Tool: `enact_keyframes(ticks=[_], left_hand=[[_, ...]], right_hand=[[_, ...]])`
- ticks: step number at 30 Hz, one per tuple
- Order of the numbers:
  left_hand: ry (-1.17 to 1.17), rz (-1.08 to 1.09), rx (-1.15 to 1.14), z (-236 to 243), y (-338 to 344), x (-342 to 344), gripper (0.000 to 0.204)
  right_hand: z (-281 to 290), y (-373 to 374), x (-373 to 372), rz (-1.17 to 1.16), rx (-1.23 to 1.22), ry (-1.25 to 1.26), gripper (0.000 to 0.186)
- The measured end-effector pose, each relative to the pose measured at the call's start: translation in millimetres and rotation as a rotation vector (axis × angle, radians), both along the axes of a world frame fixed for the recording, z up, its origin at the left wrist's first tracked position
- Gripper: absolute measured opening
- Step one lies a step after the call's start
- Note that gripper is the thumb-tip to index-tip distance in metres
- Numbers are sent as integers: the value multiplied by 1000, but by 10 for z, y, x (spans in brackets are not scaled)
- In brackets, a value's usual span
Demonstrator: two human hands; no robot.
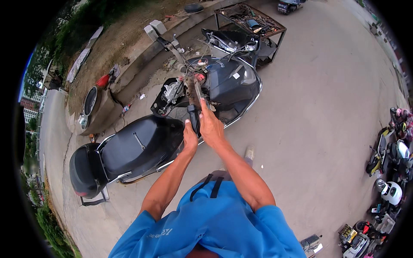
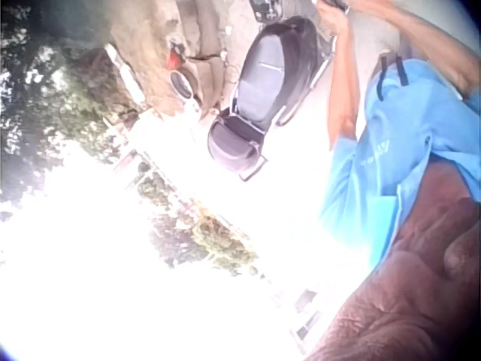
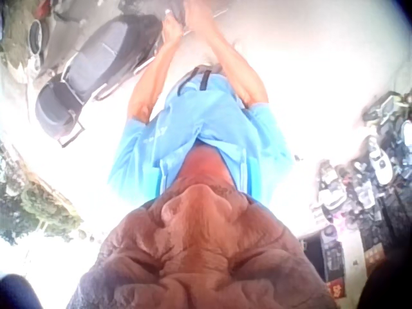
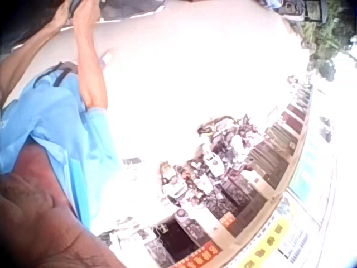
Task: The person works on the exposed wiring and handlebar components of a motorcycle using a screwdriver and their hands. They move between a parts cart and the motorcycle, pulling on wires, using a screwdriver to pry or loosen components, and handling a small electrical connector.
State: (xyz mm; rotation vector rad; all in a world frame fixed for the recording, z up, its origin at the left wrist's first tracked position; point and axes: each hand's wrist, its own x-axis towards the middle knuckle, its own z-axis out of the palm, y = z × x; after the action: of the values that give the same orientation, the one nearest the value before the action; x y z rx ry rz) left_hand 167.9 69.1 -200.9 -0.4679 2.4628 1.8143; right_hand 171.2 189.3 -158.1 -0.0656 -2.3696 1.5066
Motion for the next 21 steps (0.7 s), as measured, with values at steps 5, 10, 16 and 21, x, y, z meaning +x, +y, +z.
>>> enact_keyframes(ticks=[5,10,16,21], left_hand=[[-48,-49,84,-504,-261,-70,68],[-36,-81,153,-529,-105,-103,68],[0,-2,41,-247,-107,-20,66],[-16,21,117,-360,-37,-5,72]], right_hand=[[-48,3,740,69,-32,-210,56],[391,69,-48,-26,-117,-117,56],[7,-68,106,62,148,-76,58],[-249,739,827,167,321,-130,54]])
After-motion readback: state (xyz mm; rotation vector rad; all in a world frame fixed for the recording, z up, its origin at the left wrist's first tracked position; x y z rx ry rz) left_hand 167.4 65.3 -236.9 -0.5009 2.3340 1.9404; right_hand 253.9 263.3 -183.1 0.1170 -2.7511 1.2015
